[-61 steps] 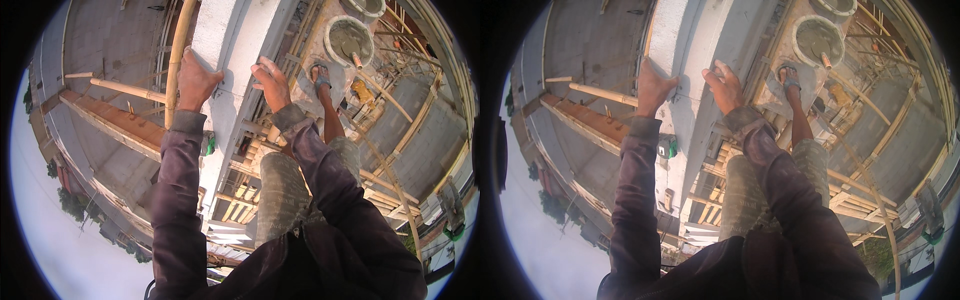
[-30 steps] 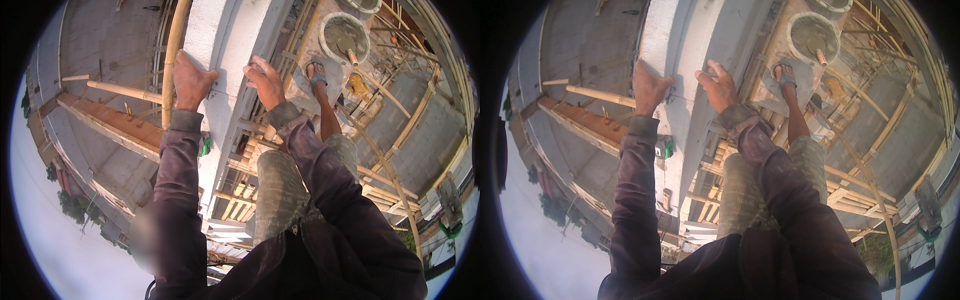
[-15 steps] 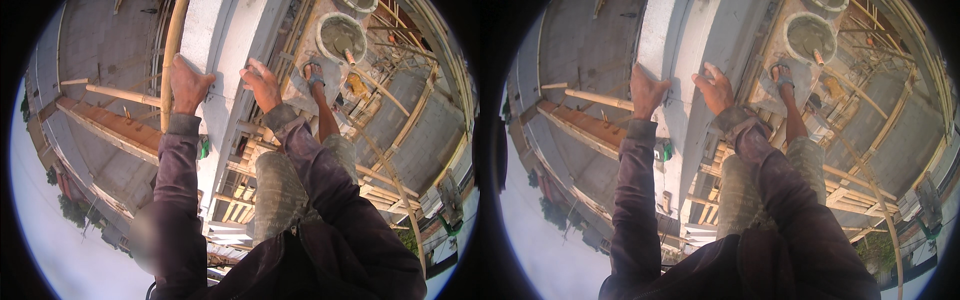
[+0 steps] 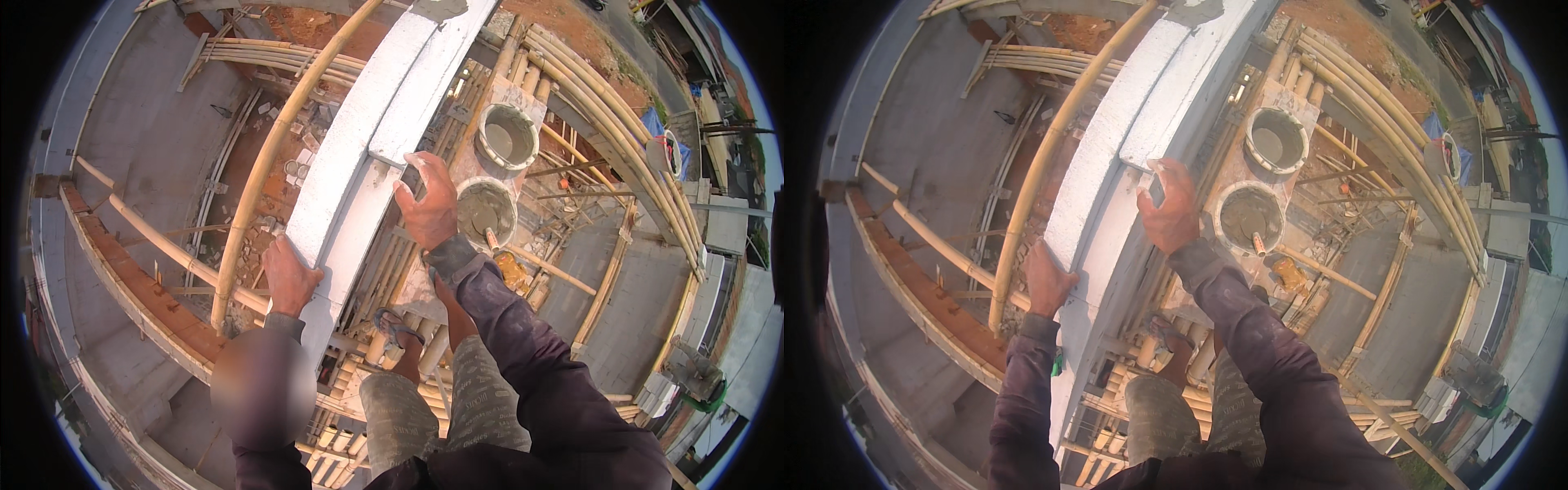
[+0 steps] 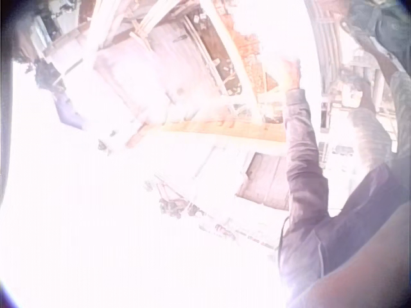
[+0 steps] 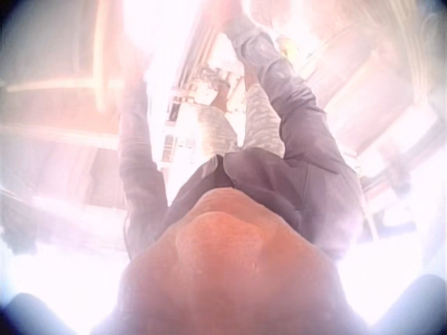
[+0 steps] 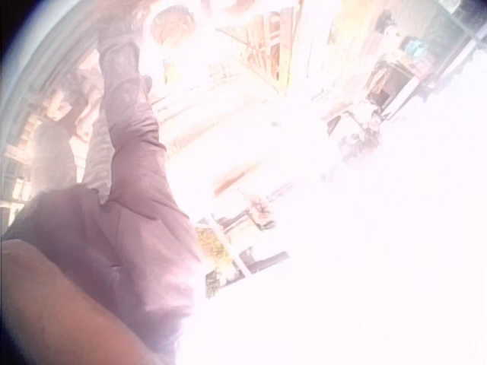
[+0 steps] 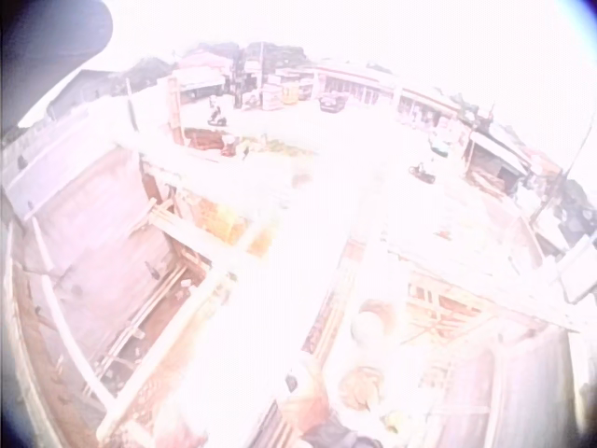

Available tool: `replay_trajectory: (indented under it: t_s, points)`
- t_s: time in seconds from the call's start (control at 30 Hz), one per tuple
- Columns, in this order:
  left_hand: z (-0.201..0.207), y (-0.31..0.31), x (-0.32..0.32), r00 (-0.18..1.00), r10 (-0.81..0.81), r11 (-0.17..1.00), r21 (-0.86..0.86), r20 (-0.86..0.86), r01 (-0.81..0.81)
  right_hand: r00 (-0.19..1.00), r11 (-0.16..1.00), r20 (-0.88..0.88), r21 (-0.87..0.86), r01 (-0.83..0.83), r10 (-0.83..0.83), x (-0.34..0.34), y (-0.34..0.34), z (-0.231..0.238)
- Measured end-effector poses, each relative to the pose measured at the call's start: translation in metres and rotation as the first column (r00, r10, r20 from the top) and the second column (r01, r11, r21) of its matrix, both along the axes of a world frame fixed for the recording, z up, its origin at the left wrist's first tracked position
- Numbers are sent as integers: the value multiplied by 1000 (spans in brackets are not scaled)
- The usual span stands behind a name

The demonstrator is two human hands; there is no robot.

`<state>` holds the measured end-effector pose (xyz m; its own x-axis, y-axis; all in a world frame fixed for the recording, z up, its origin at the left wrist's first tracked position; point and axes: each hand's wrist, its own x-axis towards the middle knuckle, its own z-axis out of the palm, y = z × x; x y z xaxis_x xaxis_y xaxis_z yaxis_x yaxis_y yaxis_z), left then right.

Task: The person applies cement mortar to a concrete beam using a trowel, then places white rectangular tiles onto the mortar and presses them into position. The person also uses a tape measure to check dimensions on the beam.

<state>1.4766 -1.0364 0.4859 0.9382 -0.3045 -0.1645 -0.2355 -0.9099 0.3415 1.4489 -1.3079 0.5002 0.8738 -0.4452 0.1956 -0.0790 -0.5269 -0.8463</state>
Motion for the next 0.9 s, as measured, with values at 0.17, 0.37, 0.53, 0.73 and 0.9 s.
replay_trajectory:
  t_s: [0.17,0.37,0.53,0.73,0.9]
  points:
    - [2,-1,-2,999,40,999,-21,-17,-40,979,872,48,-464,-156,201,146,-60,16]
    - [2,2,0,997,34,999,-6,-63,-34,974,724,-180,-653,-223,138,240,-75,-6]
    - [3,1,2,997,12,1000,11,-71,-11,976,675,-180,-706,-215,122,238,-82,-18]
    - [4,1,4,999,-5,999,-42,-42,3,969,686,-201,-686,-243,142,239,-81,-11]
    - [3,0,3,998,20,999,-28,-65,-22,973,684,-166,-692,-232,163,239,-82,-12]
